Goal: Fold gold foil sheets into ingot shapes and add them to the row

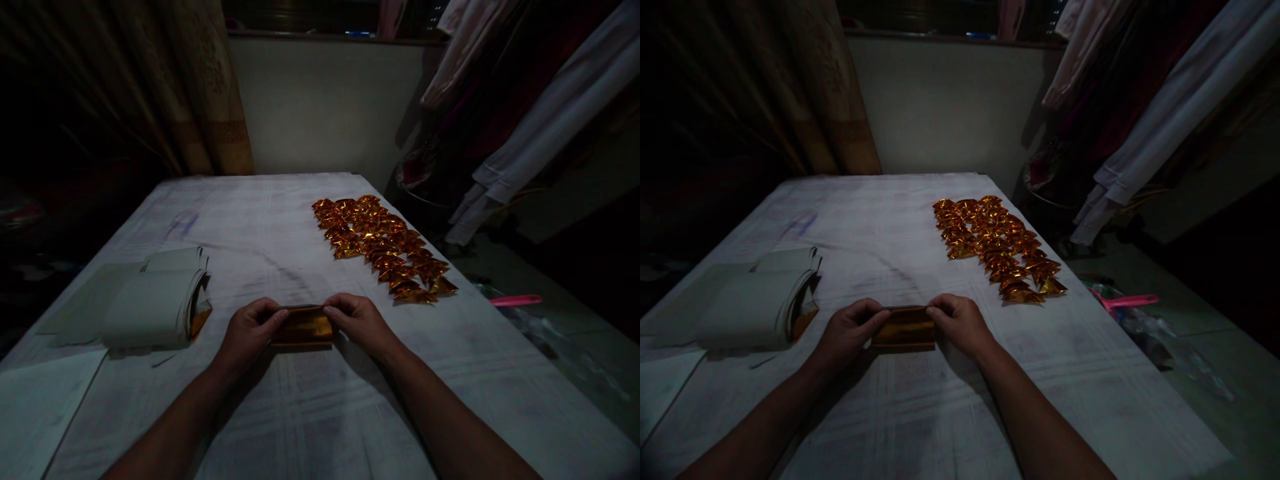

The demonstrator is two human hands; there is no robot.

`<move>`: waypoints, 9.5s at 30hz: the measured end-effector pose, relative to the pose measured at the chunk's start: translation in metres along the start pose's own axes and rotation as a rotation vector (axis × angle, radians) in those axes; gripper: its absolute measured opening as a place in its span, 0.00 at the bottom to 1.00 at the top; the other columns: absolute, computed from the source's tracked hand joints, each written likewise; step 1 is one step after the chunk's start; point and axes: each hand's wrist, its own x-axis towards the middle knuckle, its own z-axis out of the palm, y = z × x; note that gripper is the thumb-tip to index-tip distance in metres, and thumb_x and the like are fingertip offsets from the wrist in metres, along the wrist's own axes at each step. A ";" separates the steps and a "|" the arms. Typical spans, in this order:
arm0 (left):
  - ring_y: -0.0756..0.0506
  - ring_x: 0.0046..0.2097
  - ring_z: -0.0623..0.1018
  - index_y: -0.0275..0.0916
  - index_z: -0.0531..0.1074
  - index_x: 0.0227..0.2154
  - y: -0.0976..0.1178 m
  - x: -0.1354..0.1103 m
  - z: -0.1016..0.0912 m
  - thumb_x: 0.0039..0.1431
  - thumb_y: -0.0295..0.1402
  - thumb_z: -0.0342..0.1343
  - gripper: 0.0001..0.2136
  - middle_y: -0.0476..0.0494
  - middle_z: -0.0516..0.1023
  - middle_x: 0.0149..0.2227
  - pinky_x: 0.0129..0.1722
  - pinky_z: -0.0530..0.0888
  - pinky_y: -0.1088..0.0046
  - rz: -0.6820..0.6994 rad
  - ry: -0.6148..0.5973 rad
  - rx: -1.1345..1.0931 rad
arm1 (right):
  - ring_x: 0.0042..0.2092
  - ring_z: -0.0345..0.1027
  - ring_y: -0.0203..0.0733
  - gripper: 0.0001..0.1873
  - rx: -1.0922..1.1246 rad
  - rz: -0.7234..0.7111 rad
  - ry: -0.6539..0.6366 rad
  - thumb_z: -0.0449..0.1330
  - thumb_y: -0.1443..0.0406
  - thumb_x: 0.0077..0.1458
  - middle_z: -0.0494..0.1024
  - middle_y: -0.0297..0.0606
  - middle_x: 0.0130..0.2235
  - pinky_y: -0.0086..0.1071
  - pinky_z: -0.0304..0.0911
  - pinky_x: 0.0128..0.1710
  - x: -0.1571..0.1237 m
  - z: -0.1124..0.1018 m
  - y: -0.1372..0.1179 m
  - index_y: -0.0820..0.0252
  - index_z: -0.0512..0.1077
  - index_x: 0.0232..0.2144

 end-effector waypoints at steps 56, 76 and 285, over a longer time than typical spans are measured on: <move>0.49 0.26 0.71 0.39 0.73 0.22 -0.002 -0.004 0.001 0.51 0.45 0.60 0.14 0.50 0.72 0.22 0.27 0.68 0.76 0.090 0.068 0.115 | 0.33 0.75 0.42 0.07 -0.057 -0.160 0.167 0.60 0.62 0.51 0.81 0.37 0.31 0.33 0.69 0.35 -0.003 0.005 -0.009 0.56 0.77 0.27; 0.49 0.26 0.71 0.39 0.74 0.22 -0.001 -0.005 0.002 0.51 0.44 0.61 0.13 0.50 0.73 0.22 0.26 0.67 0.76 0.107 0.079 0.102 | 0.31 0.73 0.41 0.11 -0.059 -0.100 0.172 0.61 0.57 0.52 0.80 0.36 0.28 0.31 0.67 0.31 -0.002 0.004 -0.007 0.57 0.77 0.27; 0.33 0.71 0.57 0.39 0.56 0.69 -0.033 -0.051 -0.027 0.71 0.37 0.38 0.26 0.35 0.57 0.70 0.65 0.50 0.36 0.306 -0.164 1.264 | 0.73 0.41 0.53 0.31 -1.071 -0.237 -0.208 0.45 0.58 0.69 0.50 0.45 0.72 0.60 0.38 0.69 -0.027 0.030 -0.002 0.62 0.53 0.70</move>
